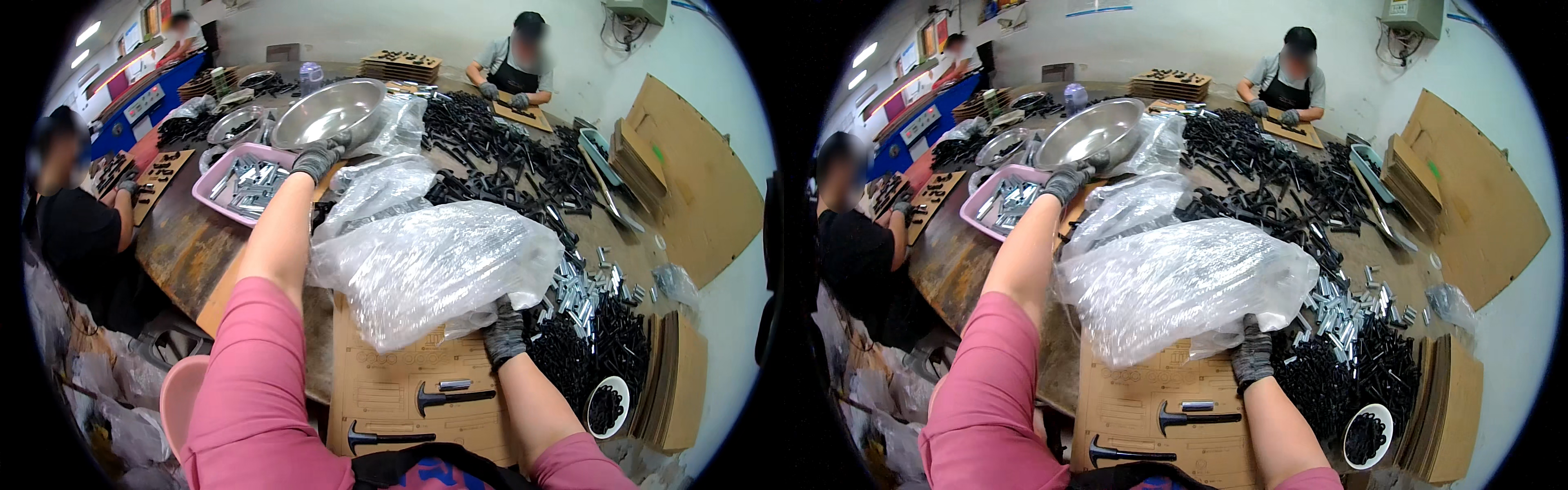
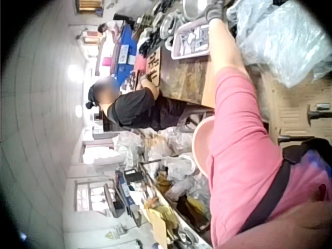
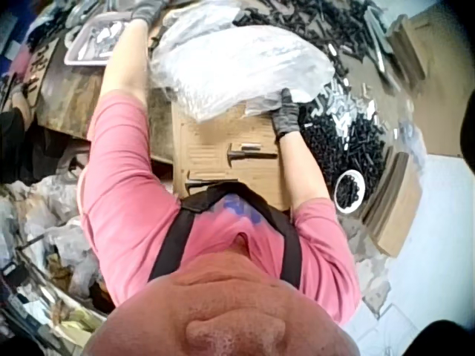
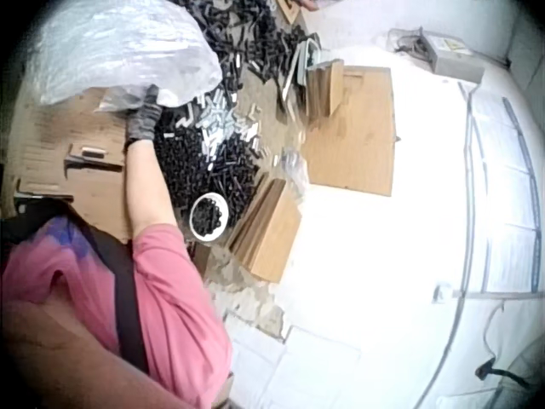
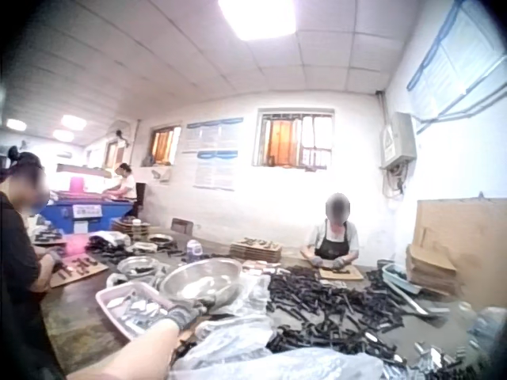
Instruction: The person assembles tool kits by placing hammers, wrenches, and small metal parts onto printed cardboard templates. They retrieve items from piles and a pink basin, arrange them in designated slots, and occasionally adjust the templates on the table.
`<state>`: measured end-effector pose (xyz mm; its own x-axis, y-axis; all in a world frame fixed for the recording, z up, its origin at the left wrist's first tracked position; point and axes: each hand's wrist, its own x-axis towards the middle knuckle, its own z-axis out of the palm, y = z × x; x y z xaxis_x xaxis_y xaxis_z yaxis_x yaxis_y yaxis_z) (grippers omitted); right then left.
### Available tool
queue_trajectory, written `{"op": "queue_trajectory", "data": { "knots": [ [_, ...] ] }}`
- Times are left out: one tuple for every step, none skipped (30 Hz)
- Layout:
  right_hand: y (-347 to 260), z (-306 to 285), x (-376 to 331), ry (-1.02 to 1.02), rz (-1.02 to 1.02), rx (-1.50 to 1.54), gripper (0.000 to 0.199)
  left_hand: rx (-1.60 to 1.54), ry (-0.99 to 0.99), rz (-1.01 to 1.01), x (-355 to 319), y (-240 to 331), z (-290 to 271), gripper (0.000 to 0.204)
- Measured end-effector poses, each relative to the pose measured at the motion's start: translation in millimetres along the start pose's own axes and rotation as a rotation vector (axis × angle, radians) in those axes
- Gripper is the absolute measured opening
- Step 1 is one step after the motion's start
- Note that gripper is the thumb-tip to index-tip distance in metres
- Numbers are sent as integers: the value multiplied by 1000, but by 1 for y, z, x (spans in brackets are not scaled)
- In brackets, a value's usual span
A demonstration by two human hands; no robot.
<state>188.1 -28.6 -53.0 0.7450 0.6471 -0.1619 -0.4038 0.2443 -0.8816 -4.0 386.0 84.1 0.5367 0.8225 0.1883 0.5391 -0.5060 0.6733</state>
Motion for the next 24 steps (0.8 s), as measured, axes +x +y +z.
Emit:
{"op": "queue_trajectory", "data": {
  "knots": [
    [-3,6,-1,-40,-28,-228,37,226,-33,-21,18,-18,7,46],
    [-6,2,-2,-42,-60,-458,42,306,1,-104,23,-13,27,50],
    [-9,-1,-4,-47,-83,-687,48,387,38,-186,25,-7,46,54],
    [-9,0,-7,1,-50,-324,48,335,-54,-238,29,-7,54,61],
    [-5,-3,-9,13,-81,-151,47,403,-89,-258,24,5,69,57],
    [-2,0,-9,28,-59,-143,46,451,-88,-216,34,-15,74,53],
    [-1,3,-8,40,-37,-135,46,499,-84,-177,42,-37,76,50],
    [0,-2,-7,51,-36,-215,45,531,-107,-152,43,-32,80,45],
    [1,-7,-5,60,-33,-296,45,565,-128,-129,43,-27,83,39],
    [4,-12,-4,66,-27,-377,45,532,-120,-145,42,-21,87,33],
    [9,-15,-1,70,-71,-351,45,533,-110,-192,43,-13,86,32],
    [13,-18,2,84,-120,-327,45,458,-14,-138,37,-2,85,32],
    [17,-22,3,98,-168,-304,45,380,80,-84,33,7,85,31],
    [7,-9,-3,126,-31,-274,46,343,206,23,36,4,76,32],
    [9,-8,-3,103,-106,-295,46,239,396,159,36,19,74,34],
    [11,-7,-4,81,-179,-318,46,180,375,115,45,37,61,36],
    [14,-9,-2,86,-193,-323,47,231,290,66,52,62,40,38],
    [15,-9,-1,81,-206,-329,47,214,432,162,64,67,25,38],
    [17,-12,0,94,-220,-338,47,270,440,225,73,89,8,37],
    [13,-5,-1,79,-146,-280,48,321,716,180,101,88,-14,40],
    [8,-3,-3,98,-75,-225,48,213,710,223,103,111,-23,39],
    [-2,-2,-9,121,-54,-247,49,97,698,266,94,154,-42,39],
    [-3,-3,-10,133,-44,-211,48,-8,704,307,86,183,-65,39],
    [-4,2,-7,104,-27,-168,47,-40,751,387,83,189,-98,41]
  ]
}}
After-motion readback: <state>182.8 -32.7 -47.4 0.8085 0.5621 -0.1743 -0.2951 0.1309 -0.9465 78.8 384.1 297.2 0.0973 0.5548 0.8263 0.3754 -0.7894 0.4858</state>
